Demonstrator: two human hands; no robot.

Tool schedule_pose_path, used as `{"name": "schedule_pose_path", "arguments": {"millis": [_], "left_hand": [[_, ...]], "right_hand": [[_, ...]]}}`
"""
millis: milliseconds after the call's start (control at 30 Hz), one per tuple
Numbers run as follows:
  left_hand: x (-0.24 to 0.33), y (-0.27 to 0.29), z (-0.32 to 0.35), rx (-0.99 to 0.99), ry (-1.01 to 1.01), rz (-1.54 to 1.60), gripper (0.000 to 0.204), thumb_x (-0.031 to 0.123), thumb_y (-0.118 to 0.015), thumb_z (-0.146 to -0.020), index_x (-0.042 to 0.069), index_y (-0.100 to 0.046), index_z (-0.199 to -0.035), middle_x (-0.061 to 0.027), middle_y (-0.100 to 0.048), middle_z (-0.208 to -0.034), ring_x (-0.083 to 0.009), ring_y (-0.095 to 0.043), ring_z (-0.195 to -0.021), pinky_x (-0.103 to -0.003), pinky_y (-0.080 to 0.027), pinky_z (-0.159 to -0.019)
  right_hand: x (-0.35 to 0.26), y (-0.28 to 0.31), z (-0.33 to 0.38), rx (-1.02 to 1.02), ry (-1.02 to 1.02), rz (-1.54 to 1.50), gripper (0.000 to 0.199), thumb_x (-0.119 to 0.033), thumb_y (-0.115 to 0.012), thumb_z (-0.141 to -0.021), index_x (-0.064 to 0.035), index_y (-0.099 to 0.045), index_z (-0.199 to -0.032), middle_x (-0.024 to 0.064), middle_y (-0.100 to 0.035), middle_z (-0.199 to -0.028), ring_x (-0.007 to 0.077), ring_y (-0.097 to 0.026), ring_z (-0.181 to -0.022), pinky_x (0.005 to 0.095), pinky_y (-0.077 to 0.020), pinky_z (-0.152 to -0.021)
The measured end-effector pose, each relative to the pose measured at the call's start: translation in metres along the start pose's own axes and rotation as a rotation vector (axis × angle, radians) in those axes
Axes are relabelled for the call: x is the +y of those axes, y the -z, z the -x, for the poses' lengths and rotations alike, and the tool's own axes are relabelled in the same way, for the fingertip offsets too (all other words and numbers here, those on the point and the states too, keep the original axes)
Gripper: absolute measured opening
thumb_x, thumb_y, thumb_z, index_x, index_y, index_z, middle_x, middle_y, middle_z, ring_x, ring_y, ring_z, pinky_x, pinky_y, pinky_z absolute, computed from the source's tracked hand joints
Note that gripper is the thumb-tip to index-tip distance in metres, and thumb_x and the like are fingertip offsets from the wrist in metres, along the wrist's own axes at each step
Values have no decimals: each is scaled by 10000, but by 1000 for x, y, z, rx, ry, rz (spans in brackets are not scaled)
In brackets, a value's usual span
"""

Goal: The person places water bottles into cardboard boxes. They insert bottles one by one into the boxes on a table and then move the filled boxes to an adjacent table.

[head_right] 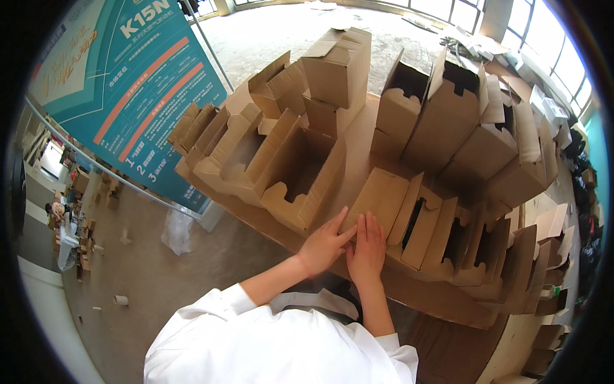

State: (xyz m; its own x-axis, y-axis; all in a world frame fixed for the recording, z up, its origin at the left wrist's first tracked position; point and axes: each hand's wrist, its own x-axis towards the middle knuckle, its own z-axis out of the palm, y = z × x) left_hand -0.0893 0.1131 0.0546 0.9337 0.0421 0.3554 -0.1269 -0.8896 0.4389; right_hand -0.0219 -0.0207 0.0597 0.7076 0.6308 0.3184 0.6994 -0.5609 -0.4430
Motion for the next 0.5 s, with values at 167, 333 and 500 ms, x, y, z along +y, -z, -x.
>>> {"name": "schedule_pose_path", "arguments": {"millis": [167,333,500], "left_hand": [[-18,105,44,271,231,200,232,57,-641,-831,70,-632,-1063,-124,-618,-1017,-312,-635,-907,-373,-530,-778],[-118,158,51,344,315,46,351,86,-623,-838,51,-571,-1183,-142,-598,-1146,-310,-581,-1066,-392,-471,-916],[-167,159,42,125,133,-165,945,209,-724,-781,71,-136,-1509,-173,-576,-1219,-318,-540,-1147,-462,-370,-1055]], "right_hand": [[-34,2,-13,148,-42,-64,546,-91,-643,-820,-25,-467,-1333,184,-399,-1438,380,-351,-1338,483,-273,-1111],[-107,-11,-42,287,125,-94,472,-76,-604,-833,-51,-516,-1296,173,-421,-1427,363,-366,-1339,481,-276,-1113],[-181,-42,-63,323,386,-98,399,-43,-612,-790,-57,-594,-1189,136,-532,-1320,308,-483,-1252,454,-352,-1079]]}}
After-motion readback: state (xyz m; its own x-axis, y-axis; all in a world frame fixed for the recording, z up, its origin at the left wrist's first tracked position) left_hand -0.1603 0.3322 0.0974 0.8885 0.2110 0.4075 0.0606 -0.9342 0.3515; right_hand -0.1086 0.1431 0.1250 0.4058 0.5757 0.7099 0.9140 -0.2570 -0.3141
